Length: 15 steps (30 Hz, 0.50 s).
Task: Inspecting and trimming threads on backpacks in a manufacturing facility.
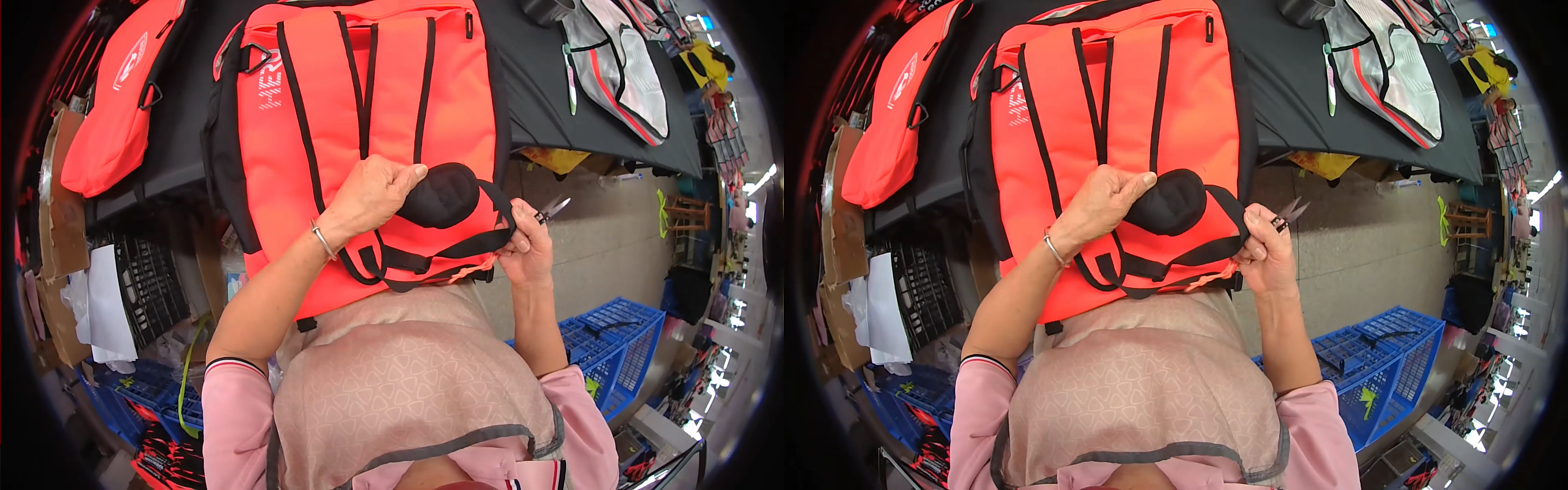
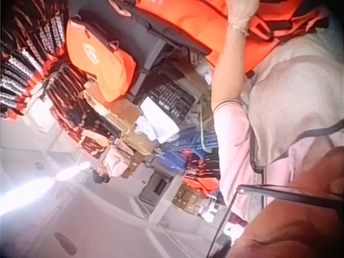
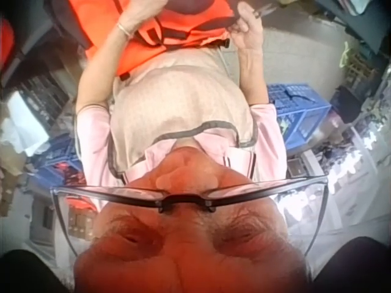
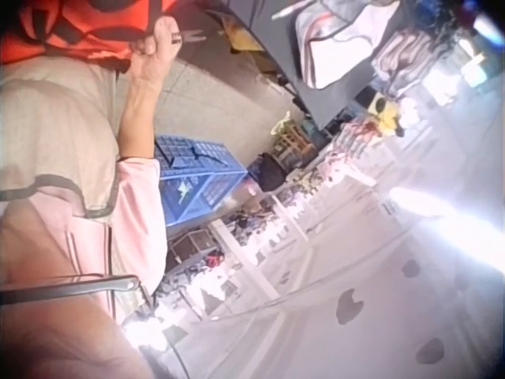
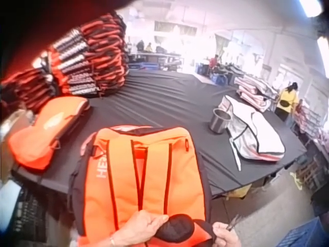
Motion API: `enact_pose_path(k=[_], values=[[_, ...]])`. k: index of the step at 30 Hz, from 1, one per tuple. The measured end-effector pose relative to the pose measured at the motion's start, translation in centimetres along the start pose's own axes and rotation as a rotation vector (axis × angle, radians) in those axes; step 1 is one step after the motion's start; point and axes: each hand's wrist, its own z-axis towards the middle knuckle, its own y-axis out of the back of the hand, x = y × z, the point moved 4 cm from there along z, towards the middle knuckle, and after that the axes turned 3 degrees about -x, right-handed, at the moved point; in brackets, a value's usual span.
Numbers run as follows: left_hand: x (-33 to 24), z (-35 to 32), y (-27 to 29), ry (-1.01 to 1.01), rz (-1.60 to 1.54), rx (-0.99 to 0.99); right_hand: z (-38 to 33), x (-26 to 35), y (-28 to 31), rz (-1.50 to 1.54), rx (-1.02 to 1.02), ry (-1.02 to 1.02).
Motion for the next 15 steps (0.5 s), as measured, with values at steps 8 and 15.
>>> enact_pose_path(k=[8, 15], values=[[-0.6, -4.1, 1.3, -0.341, 0.084, 0.178, 1.0, 2.1, 0.4, -0.399, -0.208, 0.084], [-3.3, -4.0, 5.3, -0.226, 0.164, 0.135, 5.3, 5.6, 0.6, -0.745, -0.427, 0.368]])
